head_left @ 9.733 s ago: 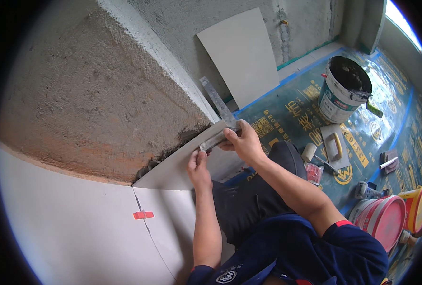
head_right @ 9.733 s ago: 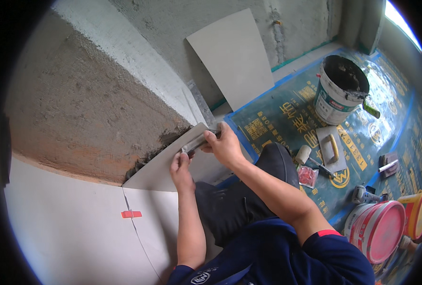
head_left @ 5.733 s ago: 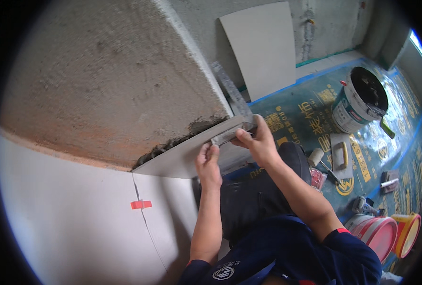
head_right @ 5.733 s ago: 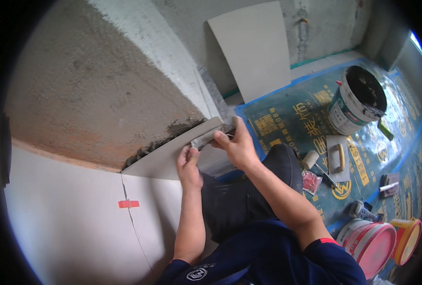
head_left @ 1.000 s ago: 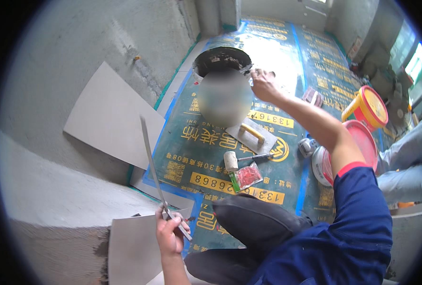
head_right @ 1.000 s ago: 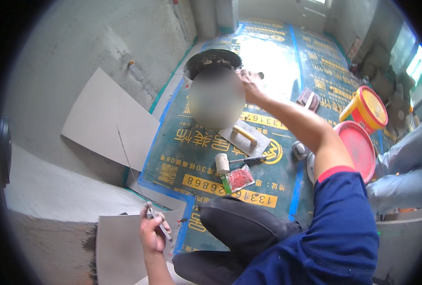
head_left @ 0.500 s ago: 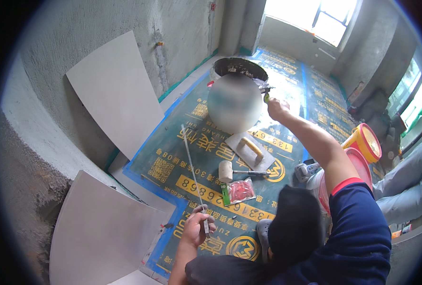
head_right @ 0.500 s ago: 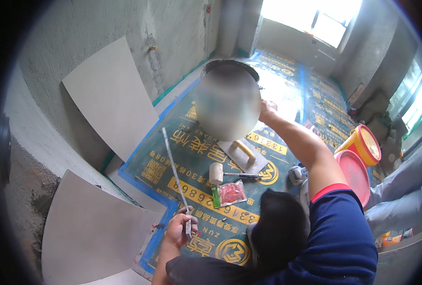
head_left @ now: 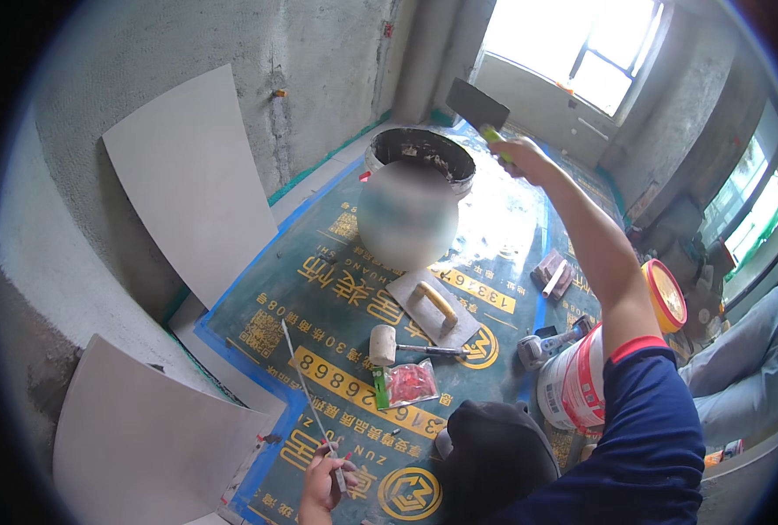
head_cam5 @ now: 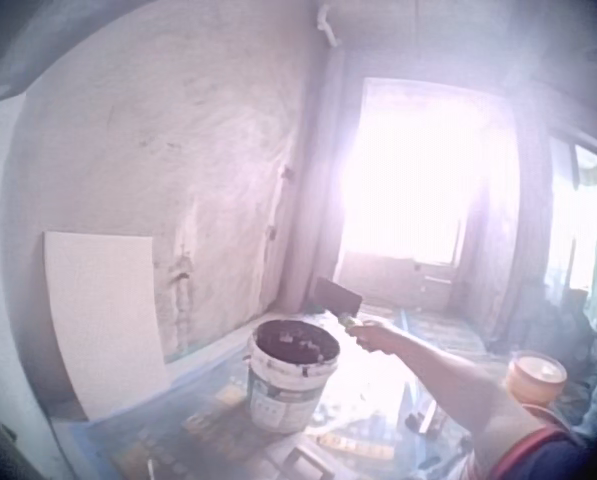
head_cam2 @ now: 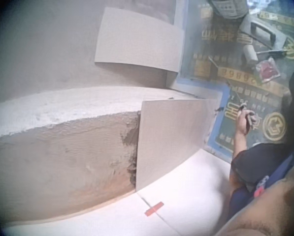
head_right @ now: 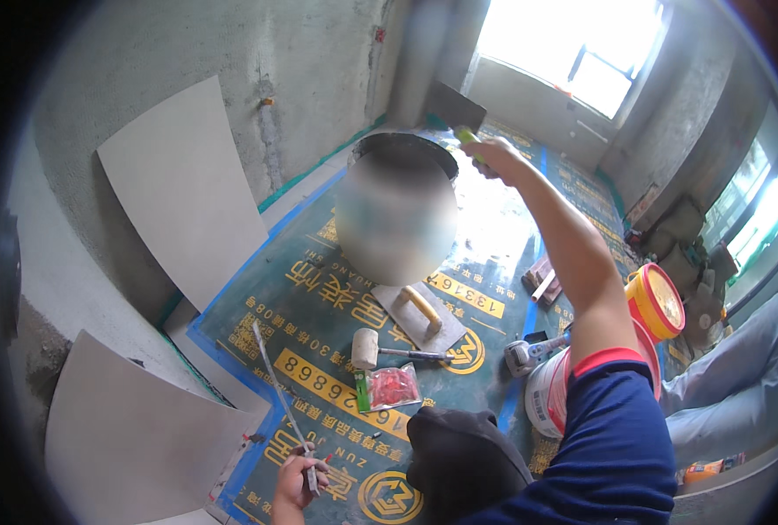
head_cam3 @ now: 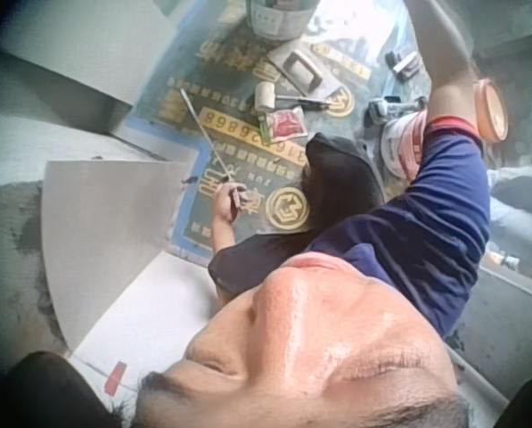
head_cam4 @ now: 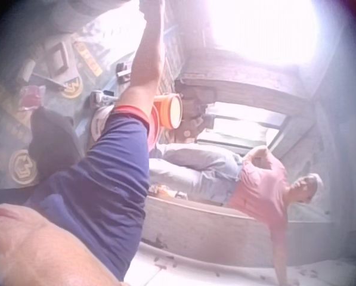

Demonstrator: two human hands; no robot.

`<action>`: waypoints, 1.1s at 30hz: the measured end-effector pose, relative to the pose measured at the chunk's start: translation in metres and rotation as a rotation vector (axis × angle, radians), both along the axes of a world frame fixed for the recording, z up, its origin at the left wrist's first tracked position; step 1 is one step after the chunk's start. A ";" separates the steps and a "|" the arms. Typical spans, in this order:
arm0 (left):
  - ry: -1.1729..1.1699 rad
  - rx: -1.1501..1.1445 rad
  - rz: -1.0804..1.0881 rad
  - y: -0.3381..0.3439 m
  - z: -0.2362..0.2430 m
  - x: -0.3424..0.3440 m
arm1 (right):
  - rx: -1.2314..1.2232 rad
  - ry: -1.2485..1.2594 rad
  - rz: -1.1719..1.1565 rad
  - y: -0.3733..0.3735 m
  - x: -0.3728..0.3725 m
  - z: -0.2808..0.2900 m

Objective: The person measures the alignment of a wall tile using a square, applies mortar to the back of the tile with a trowel, and presses the tile onto the wall, securing it with a mallet.

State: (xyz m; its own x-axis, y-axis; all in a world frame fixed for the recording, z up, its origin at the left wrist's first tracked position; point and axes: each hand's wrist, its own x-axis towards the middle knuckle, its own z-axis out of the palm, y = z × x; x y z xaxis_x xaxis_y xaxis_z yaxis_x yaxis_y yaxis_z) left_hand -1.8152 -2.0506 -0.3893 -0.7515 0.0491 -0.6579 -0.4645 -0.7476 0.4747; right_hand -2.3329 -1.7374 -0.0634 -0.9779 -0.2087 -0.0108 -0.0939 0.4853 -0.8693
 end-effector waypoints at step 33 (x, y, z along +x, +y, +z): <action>0.073 -0.164 0.197 -0.040 0.037 -0.080 | -0.153 -0.507 0.222 0.000 0.316 -0.269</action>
